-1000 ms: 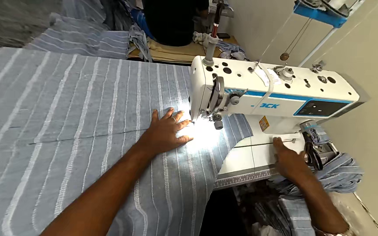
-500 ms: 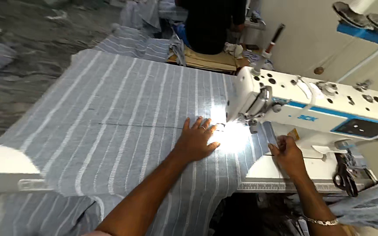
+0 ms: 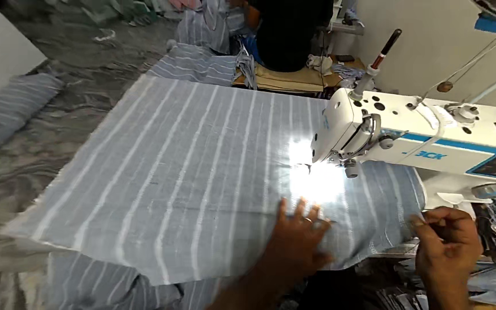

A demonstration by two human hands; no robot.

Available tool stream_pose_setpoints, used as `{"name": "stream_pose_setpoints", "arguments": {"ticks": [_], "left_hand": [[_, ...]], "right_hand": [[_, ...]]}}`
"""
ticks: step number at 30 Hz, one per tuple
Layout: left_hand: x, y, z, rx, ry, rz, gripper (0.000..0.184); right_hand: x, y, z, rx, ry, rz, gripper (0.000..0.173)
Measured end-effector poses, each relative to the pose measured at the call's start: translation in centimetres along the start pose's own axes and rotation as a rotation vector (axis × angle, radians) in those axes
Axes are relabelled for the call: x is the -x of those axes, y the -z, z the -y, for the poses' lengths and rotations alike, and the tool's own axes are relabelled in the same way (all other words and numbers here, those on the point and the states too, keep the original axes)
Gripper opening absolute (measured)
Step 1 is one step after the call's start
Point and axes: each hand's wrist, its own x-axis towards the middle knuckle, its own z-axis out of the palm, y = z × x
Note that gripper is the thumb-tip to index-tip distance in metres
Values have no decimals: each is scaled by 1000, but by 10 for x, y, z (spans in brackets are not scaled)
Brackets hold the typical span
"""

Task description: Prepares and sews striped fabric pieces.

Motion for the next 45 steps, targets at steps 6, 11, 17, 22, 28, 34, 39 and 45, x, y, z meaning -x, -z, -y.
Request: {"name": "stream_pose_setpoints", "arguments": {"ticks": [6,11,17,22,28,34,39,45], "left_hand": [[-29,44,-18,480,-53,204,38],[-83,61,101,37,271,-24,51],[-82,27,86,-110,325,90,71],[-86,14,62,-90,326,72,72],[-90,14,66,-89,344,68,71],[-85,25,61,-91,346,102,73],[15,11,3,-162,292,16,66],[7,3,28,-198,271,-70,63]], "right_hand": [[-10,-70,-14,505,-7,381,51],[3,-75,-37,783,-35,476,75],[26,-33,-53,834,-8,373,69],[27,-7,-64,812,-3,340,66],[-18,44,-15,656,-119,172,45],[-39,77,-28,994,-328,436,51],[33,36,4,771,-196,355,55],[57,-33,-48,883,-56,335,59]]}}
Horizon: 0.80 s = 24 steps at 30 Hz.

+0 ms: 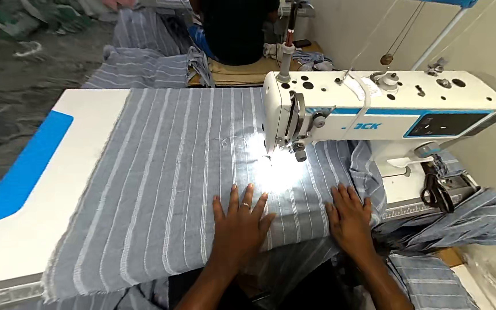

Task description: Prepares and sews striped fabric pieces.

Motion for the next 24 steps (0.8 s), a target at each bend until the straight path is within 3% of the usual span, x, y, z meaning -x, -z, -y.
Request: {"name": "stream_pose_setpoints", "arguments": {"ticks": [4,9,13,15,18,20,22,24], "left_hand": [[-38,1,6,20,47,52,64],[-78,5,17,91,101,103,60],[-114,2,33,43,124,132,58],[-129,0,38,41,120,112,58],[-145,3,41,46,127,125,58],[-150,6,42,54,130,138,58],[-148,5,44,56,128,136,59],[-148,3,46,64,136,120,61]], "right_hand": [[-52,1,-12,-7,54,46,57],[-97,22,-20,-215,143,30,48],[-88,90,-24,-229,-12,-112,42],[-76,102,-43,-131,-134,-188,47],[-60,80,-72,98,-172,65,62],[-61,93,-76,132,-178,160,58],[-63,120,-74,81,-171,8,42],[-65,132,-65,6,-169,-153,40]]}}
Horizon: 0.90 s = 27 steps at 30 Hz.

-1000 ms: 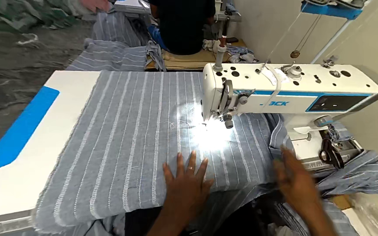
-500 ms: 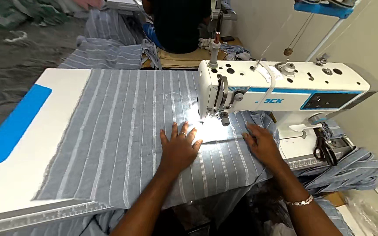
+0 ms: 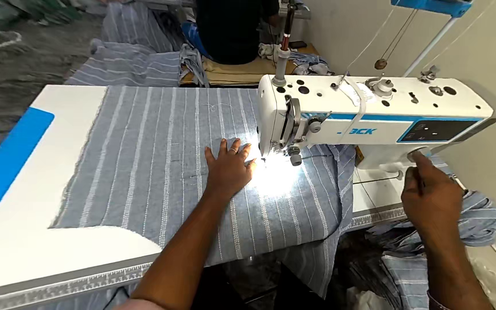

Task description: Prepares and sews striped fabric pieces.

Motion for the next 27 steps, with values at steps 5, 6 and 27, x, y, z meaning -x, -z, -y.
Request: {"name": "stream_pose_setpoints", "arguments": {"ticks": [5,6,27], "left_hand": [[-2,-4,5,44,-7,-58,68],[-1,-3,6,33,-2,-49,69],[-29,54,124,275,240,6,35]], "right_hand": [[10,-39,50,-267,232,150,34],[8,-51,64,-315,268,177,34],[21,-148,120,-86,368,240,65]]}}
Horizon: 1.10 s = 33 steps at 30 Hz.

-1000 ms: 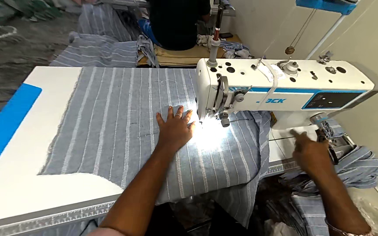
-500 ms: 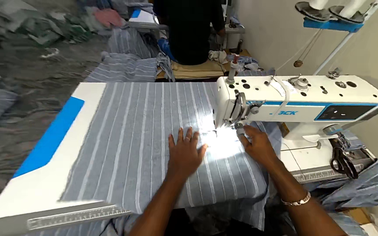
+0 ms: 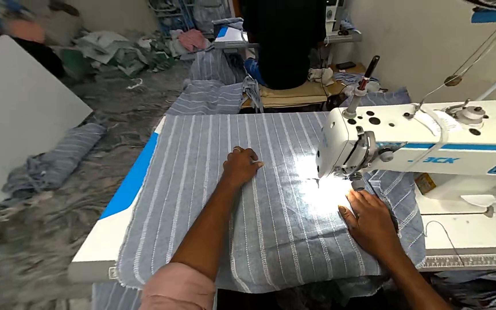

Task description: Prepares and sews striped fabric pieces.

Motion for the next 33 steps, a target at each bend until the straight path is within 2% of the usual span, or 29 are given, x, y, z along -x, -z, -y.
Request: {"name": "stream_pose_setpoints", "arguments": {"ticks": [4,6,8,12,14,17,18,19,20,21,23,24,26,30,33], "left_hand": [[-14,1,6,-73,-30,84,35],[-14,11,19,-123,-35,10,36],[-11,34,41,-157,37,-94,38],[9,88,104,-136,133,-200,40],[26,99,112,135,141,-231,38],[49,96,61,833,113,-247,35],[48,92,41,1036,91,-269,28],[42,88,24,1112,78,-292,18],[33,86,14,1055,62,-302,13],[22,89,12,878,28,-309,17],[2,111,29,462,-21,-304,36],[-4,125,41,358,-17,-307,43],[-7,147,59,322,24,-360,46],[9,170,81,293,94,-466,40],[32,210,111,141,212,-522,61]], "right_hand": [[1,2,1,-8,-17,13,64],[1,2,0,-28,-11,4,63],[1,1,0,-39,-2,-4,63],[3,0,-1,-44,12,8,59],[2,1,-1,-39,4,23,59],[2,0,1,-32,14,21,60],[3,0,1,-27,25,19,61],[4,-1,0,-19,32,19,61],[5,-1,-1,-9,36,22,62],[5,-1,-2,-3,39,21,62],[5,-1,-2,-2,45,13,61],[4,0,-1,-7,52,3,60],[4,0,-1,-20,59,7,58],[3,-1,0,-30,76,24,57],[5,3,-3,-15,46,43,60]]}}
